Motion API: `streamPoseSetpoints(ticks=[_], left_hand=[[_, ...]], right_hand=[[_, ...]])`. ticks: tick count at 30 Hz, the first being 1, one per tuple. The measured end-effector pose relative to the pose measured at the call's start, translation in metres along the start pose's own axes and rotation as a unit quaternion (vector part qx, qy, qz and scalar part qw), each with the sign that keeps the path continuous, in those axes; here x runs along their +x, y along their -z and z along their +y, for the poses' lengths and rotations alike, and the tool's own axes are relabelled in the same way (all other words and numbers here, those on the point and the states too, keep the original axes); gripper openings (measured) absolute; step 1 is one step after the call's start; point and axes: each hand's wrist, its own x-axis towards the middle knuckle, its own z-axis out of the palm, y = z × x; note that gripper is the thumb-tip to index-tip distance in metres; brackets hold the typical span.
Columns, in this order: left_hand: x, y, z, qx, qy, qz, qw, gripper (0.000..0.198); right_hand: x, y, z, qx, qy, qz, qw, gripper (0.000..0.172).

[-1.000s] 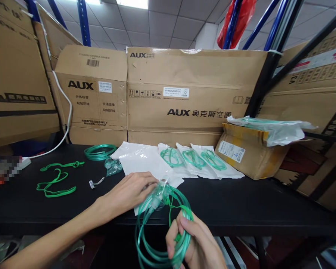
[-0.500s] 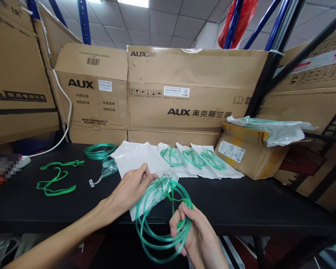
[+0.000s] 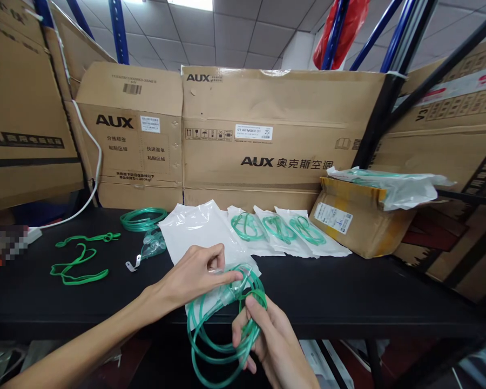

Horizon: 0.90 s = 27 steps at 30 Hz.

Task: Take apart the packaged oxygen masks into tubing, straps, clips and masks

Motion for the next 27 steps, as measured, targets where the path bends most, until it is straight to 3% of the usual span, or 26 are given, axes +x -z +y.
streamPoseSetpoints(ticks=[6, 12, 19, 24, 27], left_hand=[[0.002, 0.000, 0.001, 0.005, -0.033, -0.029, 0.999, 0.047], [0.003, -0.002, -0.003, 0.026, -0.066, -0.017, 0.997, 0.028], [0.001, -0.006, -0.002, 0.054, -0.127, 0.008, 0.990, 0.022], [0.000, -0.003, -0.001, 0.052, -0.187, -0.015, 0.981, 0.021], [-0.001, -0.003, 0.000, 0.026, -0.245, -0.054, 0.968, 0.022]], right_hand=[[0.001, -0.008, -0.001, -0.074, 0.019, 0.034, 0.996, 0.053], [0.007, -0.017, -0.007, -0.179, -0.025, 0.079, 0.980, 0.052], [0.009, -0.012, -0.006, -0.242, -0.041, 0.038, 0.969, 0.071], [0.008, -0.009, -0.007, -0.242, -0.054, 0.031, 0.968, 0.070], [0.012, -0.008, -0.005, -0.240, -0.027, 0.042, 0.970, 0.069]])
